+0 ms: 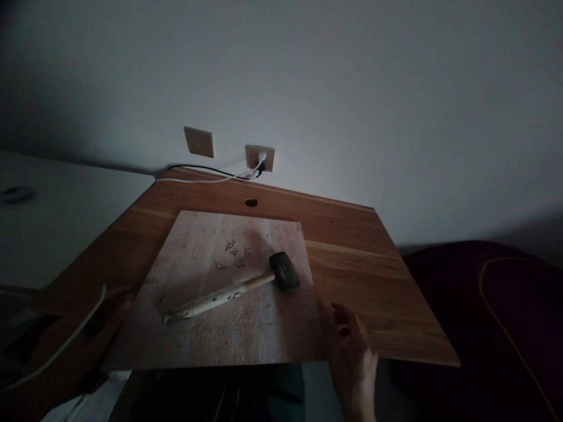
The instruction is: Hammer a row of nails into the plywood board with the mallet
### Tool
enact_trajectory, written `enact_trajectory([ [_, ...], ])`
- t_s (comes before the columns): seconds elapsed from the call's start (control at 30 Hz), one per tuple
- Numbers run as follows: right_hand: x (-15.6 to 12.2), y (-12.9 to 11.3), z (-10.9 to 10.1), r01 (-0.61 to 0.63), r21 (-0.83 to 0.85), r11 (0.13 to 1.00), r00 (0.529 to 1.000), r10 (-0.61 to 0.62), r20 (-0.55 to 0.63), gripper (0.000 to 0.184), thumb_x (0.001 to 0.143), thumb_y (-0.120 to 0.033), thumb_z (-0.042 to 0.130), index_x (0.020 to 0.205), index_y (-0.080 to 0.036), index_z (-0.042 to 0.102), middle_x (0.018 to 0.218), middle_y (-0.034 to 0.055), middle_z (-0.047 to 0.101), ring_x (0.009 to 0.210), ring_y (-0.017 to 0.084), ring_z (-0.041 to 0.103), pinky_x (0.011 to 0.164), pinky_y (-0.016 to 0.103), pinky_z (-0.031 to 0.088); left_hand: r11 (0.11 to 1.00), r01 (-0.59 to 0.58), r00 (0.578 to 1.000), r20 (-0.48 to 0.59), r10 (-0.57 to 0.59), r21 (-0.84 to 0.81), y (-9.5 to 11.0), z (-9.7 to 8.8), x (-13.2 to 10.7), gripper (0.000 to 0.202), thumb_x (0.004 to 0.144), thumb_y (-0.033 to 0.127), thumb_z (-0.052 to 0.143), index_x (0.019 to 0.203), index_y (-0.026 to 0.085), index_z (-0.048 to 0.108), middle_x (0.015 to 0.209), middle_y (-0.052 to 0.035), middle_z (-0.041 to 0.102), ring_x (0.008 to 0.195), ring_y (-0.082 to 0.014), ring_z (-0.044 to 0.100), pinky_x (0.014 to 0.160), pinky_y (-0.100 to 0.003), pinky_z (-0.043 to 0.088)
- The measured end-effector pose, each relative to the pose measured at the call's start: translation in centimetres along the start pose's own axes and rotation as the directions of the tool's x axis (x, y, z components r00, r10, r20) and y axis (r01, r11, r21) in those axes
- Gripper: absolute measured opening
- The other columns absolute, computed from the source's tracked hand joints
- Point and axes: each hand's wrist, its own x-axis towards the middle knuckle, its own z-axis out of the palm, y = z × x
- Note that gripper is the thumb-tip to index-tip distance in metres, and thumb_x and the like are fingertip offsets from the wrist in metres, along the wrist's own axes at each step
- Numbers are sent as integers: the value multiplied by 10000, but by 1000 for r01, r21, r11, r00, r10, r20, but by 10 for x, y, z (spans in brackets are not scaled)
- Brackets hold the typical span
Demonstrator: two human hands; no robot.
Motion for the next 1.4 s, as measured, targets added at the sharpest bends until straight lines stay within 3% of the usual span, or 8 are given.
enact_trajectory([
  [0.17, -38, -30, -1, -145, 377, 915, 974, 66, 215, 484, 921, -672, 697, 754, -217, 698, 651, 28, 662, 618, 177, 633, 581, 254, 507, 990, -92, 996, -24, 90, -109, 25, 3, 15, 321, 1023, 467, 522, 1302, 332, 608, 1354, -49, 715, 1271, -321, 681, 1183, -499, 500],
  [0.27, -67, -69, 18, -439, 728, 526, 874, 62, 483, 397, 943, -587, 734, 1137, -241, 721, 583, -47, 574, 498, 129, 510, 466, 211, 403, 962, -246, 969, -27, 245, -116, 38, 2, 17, 351, 1044, 446, 512, 1372, 337, 577, 1452, -55, 657, 1341, -319, 632, 1209, -524, 464],
  [0.33, -79, -93, 35, -635, 736, 235, 757, -2, 653, 502, 954, -552, 737, 1361, -273, 642, 641, -62, 607, 402, 85, 390, 372, 177, 267, 931, -339, 939, 11, 343, -135, 47, 1, 15, 368, 1051, 454, 523, 1395, 342, 587, 1477, -49, 641, 1352, -303, 624, 1187, -501, 484],
  [0.4, -82, -112, 49, -709, 704, 36, 703, -32, 710, 462, 934, -474, 779, 1324, -256, 661, 708, -58, 637, 379, 37, 291, 361, 157, 230, 899, -406, 905, 66, 421, -163, 55, 2, 14, 388, 1033, 475, 577, 1392, 334, 619, 1444, -53, 666, 1314, -289, 648, 1135, -466, 525],
  [0.5, -72, -126, 61, -730, 673, -121, 677, 3, 736, 343, 858, -365, 844, 1138, -219, 710, 810, -49, 665, 419, 4, 261, 389, 128, 295, 856, -495, 852, 113, 512, -147, 69, 5, 14, 400, 1006, 478, 627, 1363, 306, 680, 1335, -74, 735, 1203, -290, 701, 1074, -463, 555],
  [0.7, -49, -132, 71, -726, 658, -199, 674, -15, 739, 207, 847, -269, 784, 1022, -210, 689, 812, -38, 645, 451, 30, 262, 381, 118, 320, 827, -547, 821, 111, 560, -131, 82, 12, 20, 390, 1036, 465, 585, 1336, 245, 700, 1144, -86, 798, 1025, -268, 750, 952, -435, 594],
  [1.0, -38, -131, 71, -729, 609, -313, 654, -52, 755, 295, 793, -220, 861, 820, -200, 568, 682, -101, 506, 432, 18, 265, 377, 110, 309, 834, -508, 831, 132, 540, -214, 75, 8, 6, 462, 977, 460, 674, 1401, 277, 654, 1203, -75, 774, 1077, -273, 725, 978, -423, 595],
  [1.4, -25, -117, 62, -779, 588, -216, 623, -168, 764, 366, 866, -304, 823, 719, -210, 501, 574, -123, 331, 422, 33, 188, 397, 99, 349, 768, -525, 755, 216, 619, -367, 87, 1, -6, 466, 962, 338, 669, 1425, 301, 621, 1168, -53, 769, 1069, -241, 710, 900, -362, 625],
])
